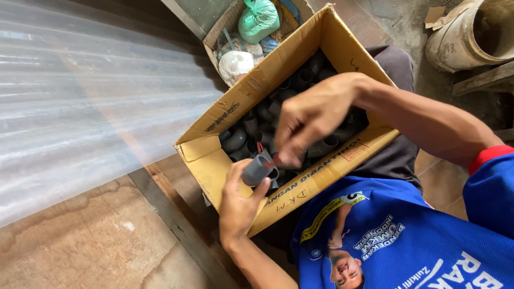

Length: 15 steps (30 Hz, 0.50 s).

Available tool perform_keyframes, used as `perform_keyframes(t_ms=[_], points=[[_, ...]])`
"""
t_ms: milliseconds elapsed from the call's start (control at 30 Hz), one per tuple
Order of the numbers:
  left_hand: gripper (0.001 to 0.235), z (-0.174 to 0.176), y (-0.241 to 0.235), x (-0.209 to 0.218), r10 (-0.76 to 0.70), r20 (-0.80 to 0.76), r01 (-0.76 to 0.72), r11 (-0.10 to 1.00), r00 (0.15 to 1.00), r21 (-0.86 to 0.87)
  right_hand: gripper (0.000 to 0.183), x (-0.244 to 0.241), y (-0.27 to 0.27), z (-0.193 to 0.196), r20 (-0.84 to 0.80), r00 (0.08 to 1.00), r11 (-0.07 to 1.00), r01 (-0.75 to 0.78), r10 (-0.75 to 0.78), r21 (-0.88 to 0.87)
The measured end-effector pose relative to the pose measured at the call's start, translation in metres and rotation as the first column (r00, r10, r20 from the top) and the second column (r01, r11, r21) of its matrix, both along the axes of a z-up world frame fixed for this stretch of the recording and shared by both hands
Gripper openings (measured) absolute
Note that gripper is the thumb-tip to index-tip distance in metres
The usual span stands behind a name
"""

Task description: Threading a red cord through PVC elbow joints to group them together

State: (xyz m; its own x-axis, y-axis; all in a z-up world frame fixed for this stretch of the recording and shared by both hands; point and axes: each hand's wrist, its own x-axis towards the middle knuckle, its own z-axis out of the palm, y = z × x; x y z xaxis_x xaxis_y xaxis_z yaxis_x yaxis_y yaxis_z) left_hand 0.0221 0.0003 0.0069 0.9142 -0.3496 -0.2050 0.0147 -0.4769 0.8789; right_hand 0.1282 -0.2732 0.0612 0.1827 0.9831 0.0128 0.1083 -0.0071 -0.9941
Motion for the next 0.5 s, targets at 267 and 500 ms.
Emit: perform_keyframes(t_ms=[267, 500], points=[[0.063, 0.011, -0.016, -0.004, -0.196, 0.007, 0.195, 0.979, 0.981, 0.059, 0.04, -0.018, 0.032, 0.029, 0.001, 0.98, 0.964, -0.196, 0.199, 0.177], [0.04, 0.011, -0.018, -0.031, 0.077, -0.107, -0.122, 0.842, 0.991, -0.525, 0.061, 0.012, 0.046, 0.017, 0.085, 0.941, 0.922, 0.338, -0.327, -0.191]])
